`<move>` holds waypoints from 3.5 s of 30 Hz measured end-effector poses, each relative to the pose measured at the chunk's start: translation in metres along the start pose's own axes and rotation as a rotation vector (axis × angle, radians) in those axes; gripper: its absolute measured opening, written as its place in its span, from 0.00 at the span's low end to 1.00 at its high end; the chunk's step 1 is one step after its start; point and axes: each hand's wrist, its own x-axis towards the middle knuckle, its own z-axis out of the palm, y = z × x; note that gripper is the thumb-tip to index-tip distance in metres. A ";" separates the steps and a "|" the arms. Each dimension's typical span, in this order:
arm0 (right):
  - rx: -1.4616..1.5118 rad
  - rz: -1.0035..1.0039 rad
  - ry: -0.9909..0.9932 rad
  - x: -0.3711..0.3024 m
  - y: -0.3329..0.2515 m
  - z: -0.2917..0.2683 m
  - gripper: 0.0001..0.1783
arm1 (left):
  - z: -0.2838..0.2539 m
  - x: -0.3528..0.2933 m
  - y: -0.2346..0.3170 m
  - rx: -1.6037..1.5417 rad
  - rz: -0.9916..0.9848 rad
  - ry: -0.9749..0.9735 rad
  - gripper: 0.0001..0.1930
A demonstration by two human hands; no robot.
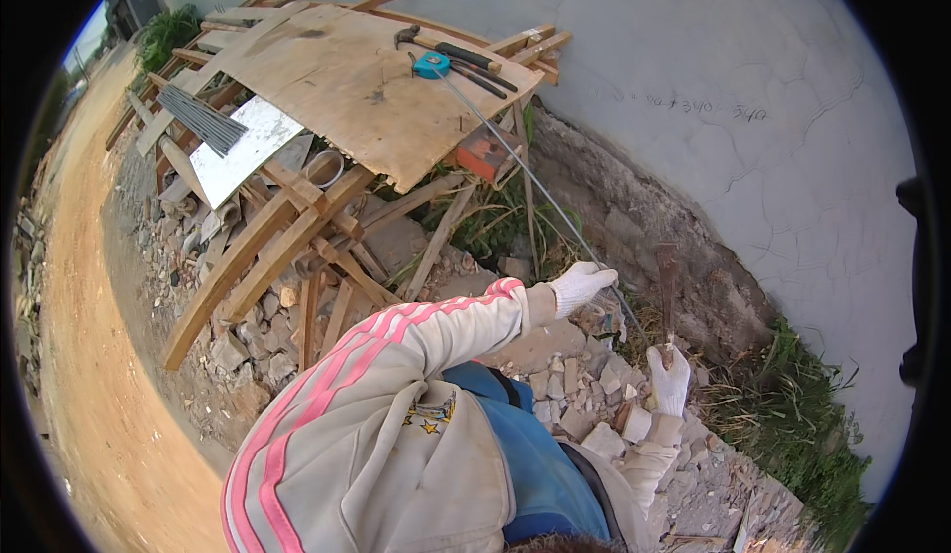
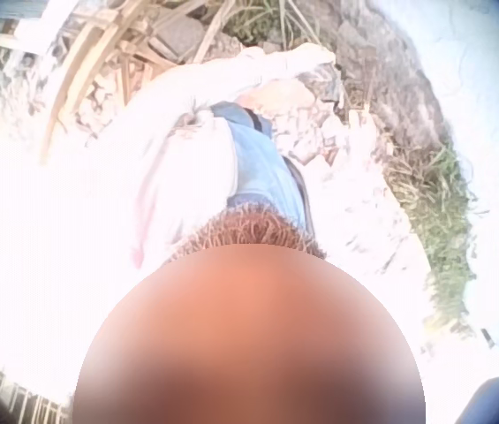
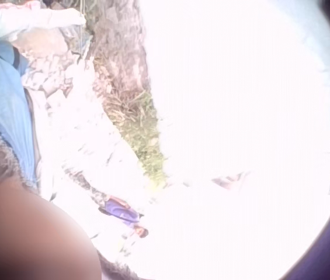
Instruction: The person bends metal rods into U-shapes using a hammer and a metal block on a wooden workbench. They repeatedly position each rod, strike it to form a bend, and place the finished pieces on the bench.
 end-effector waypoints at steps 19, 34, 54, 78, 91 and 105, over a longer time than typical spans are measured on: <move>0.098 0.346 -0.368 0.082 0.019 -0.074 0.15 | 0.050 0.061 -0.031 -0.222 0.060 0.037 0.18; 0.270 0.424 -0.104 -0.063 0.044 0.002 0.17 | 0.018 -0.022 -0.041 0.165 -0.008 -0.032 0.21; -0.459 -0.038 0.108 0.041 -0.061 -0.123 0.21 | 0.001 0.016 0.134 1.637 0.934 -0.281 0.14; 0.680 -0.092 0.292 0.020 -0.123 0.044 0.19 | 0.128 -0.034 0.217 0.100 0.665 -0.391 0.15; 0.548 0.164 -0.045 0.057 -0.131 0.138 0.13 | -0.076 -0.029 0.116 -0.178 0.561 -0.038 0.12; -0.111 -0.030 -0.161 0.136 -0.097 0.075 0.15 | -0.111 0.038 0.061 -0.277 0.216 0.089 0.16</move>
